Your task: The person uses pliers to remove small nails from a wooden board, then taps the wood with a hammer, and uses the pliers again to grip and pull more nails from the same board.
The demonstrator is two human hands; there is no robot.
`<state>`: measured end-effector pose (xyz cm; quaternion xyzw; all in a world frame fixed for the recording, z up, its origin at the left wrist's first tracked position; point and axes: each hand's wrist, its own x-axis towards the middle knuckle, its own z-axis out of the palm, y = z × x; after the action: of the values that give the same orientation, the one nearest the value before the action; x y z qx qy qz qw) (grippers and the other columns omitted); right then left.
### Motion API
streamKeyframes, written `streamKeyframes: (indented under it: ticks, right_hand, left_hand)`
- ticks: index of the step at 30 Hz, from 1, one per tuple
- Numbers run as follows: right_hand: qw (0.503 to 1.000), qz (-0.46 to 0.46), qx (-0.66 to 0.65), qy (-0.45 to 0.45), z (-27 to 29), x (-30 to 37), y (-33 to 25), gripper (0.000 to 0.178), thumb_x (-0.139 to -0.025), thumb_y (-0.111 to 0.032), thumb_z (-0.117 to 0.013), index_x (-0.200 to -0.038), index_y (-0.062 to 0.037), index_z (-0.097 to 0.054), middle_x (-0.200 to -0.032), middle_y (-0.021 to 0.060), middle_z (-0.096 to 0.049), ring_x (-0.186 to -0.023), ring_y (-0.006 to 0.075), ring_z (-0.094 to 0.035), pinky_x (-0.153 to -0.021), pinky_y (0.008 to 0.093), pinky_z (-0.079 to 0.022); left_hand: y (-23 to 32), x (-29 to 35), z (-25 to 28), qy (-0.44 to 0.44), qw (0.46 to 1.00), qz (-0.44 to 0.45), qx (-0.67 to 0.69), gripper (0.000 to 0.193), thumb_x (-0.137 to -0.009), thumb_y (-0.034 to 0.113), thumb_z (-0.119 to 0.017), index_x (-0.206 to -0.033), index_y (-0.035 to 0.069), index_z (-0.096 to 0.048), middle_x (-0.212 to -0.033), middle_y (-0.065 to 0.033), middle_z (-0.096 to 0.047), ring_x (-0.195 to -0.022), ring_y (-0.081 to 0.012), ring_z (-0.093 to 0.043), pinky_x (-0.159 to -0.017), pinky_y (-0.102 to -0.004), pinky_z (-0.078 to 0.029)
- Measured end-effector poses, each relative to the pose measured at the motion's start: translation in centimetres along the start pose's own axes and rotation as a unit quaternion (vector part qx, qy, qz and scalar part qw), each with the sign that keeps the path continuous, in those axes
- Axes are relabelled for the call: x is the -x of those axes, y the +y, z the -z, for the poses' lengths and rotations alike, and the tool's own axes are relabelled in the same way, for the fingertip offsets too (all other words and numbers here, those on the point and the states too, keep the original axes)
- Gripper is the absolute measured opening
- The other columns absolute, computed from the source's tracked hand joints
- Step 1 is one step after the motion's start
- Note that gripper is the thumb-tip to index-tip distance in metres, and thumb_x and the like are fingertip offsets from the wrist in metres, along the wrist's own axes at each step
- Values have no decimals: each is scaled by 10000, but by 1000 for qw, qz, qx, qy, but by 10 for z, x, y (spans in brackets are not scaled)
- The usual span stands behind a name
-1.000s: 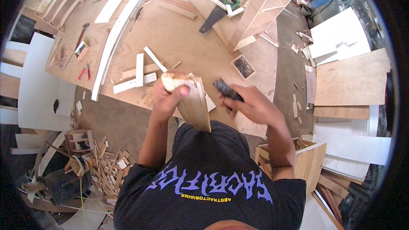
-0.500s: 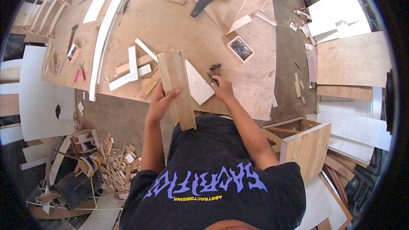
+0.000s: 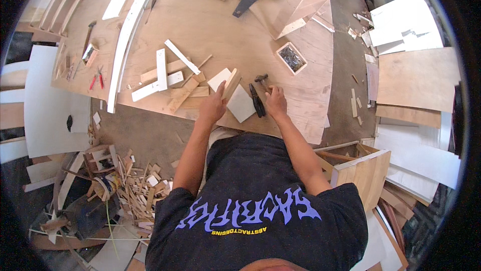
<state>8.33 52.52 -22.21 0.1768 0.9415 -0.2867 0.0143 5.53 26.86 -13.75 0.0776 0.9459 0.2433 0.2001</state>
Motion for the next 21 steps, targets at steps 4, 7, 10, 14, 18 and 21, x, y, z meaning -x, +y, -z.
streamKeyframes:
  ticks: [4, 7, 10, 14, 18, 21]
  right_hand:
    - [989, 78, -123, -18, 1, -3, 22, 332, -999, -268, -576, -1238, -39, -602, -987, 169, -673, -915, 329, -671, -820, 436, -517]
    - [974, 57, -201, -89, 12, 9, 15, 348, -1032, -276, -522, -1249, -14, -600, -838, 149, -660, -776, 317, -664, -742, 415, -516]
    - [969, 84, -212, -98, 10, 14, -2, 365, -1047, -263, -492, -1289, -9, -595, -755, 139, -632, -697, 302, -639, -697, 403, -506]
    - [969, 121, -203, -77, 6, 9, -24, 368, -1041, -227, -484, -1339, -33, -578, -800, 186, -651, -754, 362, -653, -708, 458, -504]
    - [966, 140, -210, -55, 0, 6, -20, 395, -1040, -206, -475, -1400, -58, -540, -839, 201, -665, -778, 389, -662, -716, 487, -507]
    - [962, 202, -175, -51, -3, -1, -18, 412, -1042, -203, -471, -1429, -71, -519, -863, 214, -672, -794, 416, -658, -726, 504, -509]
  left_hand:
    - [-5, -2, -30, 32, 999, 43, 2, 610, -946, 218, -597, -1491, 104, -348, -1007, -275, -697, -909, -475, -674, -776, -565, -516]
    - [-6, -7, -35, 19, 999, 40, 16, 564, -951, 214, -577, -1455, 80, -364, -1003, -274, -697, -910, -467, -678, -772, -565, -519]
    - [12, -10, -31, -3, 998, 58, -3, 498, -944, 190, -564, -1396, 69, -396, -981, -262, -700, -904, -461, -681, -763, -565, -523]
    - [19, -10, -40, 35, 998, 41, -26, 342, -941, 162, -539, -1249, 50, -442, -922, -243, -702, -852, -456, -685, -716, -563, -529]
    - [13, -15, -53, 73, 997, 25, -32, 243, -940, 147, -527, -1144, 41, -445, -874, -242, -696, -794, -455, -685, -676, -566, -531]
    - [11, -14, -56, 82, 996, 13, -22, 237, -940, 143, -528, -1132, 38, -438, -862, -246, -692, -773, -459, -682, -664, -571, -528]
